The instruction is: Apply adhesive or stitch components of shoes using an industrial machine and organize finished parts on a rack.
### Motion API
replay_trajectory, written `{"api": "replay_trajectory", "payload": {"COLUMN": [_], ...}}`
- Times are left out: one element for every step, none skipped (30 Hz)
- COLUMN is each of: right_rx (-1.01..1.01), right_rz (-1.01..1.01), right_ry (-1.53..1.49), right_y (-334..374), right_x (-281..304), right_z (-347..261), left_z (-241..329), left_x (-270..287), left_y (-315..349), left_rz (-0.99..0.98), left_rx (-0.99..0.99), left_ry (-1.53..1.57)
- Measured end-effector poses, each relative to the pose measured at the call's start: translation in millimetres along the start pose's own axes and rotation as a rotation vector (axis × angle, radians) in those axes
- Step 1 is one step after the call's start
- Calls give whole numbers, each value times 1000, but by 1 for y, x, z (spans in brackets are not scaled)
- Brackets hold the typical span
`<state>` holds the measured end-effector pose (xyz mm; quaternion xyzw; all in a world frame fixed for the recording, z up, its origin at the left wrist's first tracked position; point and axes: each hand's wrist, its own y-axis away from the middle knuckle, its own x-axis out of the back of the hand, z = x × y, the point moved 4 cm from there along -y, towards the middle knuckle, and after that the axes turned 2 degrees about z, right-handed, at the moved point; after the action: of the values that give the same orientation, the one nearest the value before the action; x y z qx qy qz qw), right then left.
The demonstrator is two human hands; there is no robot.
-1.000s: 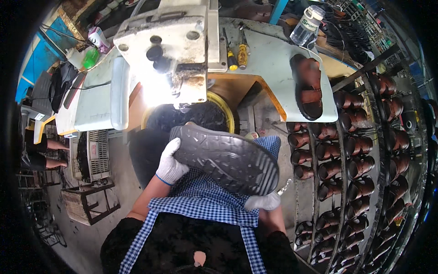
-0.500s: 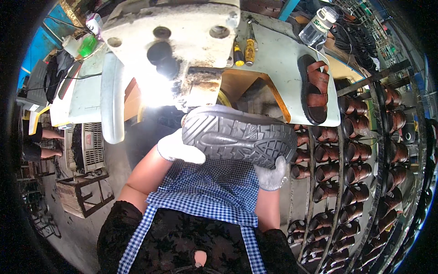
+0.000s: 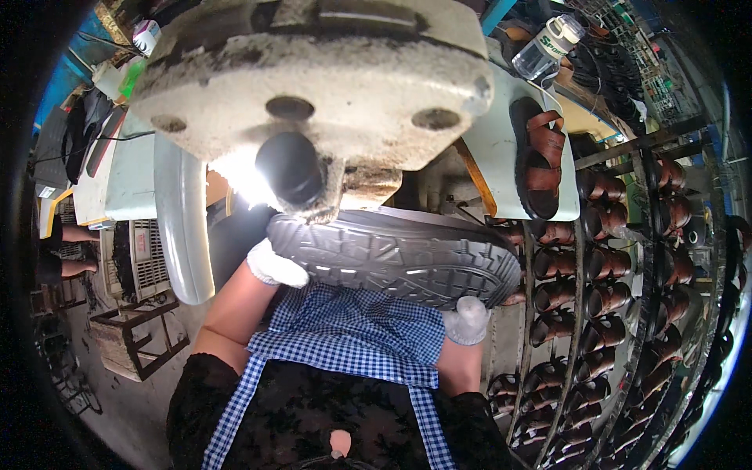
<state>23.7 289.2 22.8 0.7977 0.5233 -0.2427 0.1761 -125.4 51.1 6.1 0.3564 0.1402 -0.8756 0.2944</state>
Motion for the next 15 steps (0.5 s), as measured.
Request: {"api": "replay_trajectory", "payload": {"right_rx": [1, 2, 2, 22, 11, -40, -91, -110, -120, -167, -207, -132, -122, -130, -136], "right_rz": [2, 26, 49, 37, 46, 58, 70, 96, 98, -21, -138, -187, -184, -248, -310], "right_ry": [4, 46, 87, 106, 106, 86, 65, 79, 68, -34, -139, -65, -71, -44, -17], "right_y": [-1, -2, -1, -3, -5, -6, -6, -3, -4, -6, -9, -12, -15, -17, -19], "right_x": [3, 8, 12, 11, -1, -15, -28, -37, -41, -48, -57, -69, -77, -88, -94], "right_z": [3, 10, 15, 19, 20, 23, 26, 28, 34, 43, 51, 54, 60, 64, 66], "left_z": [3, 7, 10, 10, 14, 20, 22, 21, 31, 37, 45, 48, 52, 62, 58], "left_x": [1, 2, 4, -2, 0, 4, 5, 4, 13, 18, 24, 24, 24, 23, 30], "left_y": [-3, -1, 0, -8, -1, -10, -2, 43, 77, 82, 80, 85, 82, 87, 90], "left_rz": [23, 47, 71, 97, 131, 164, 196, 226, 264, 293, 317, 337, 355, 596, 592], "left_rx": [-19, -37, -54, -71, -82, -98, -115, -120, -134, -152, -167, -184, -201, -163, -163], "left_ry": [31, 56, 80, 102, 134, 158, 181, 200, 219, 245, 268, 287, 305, 119, 110]}}
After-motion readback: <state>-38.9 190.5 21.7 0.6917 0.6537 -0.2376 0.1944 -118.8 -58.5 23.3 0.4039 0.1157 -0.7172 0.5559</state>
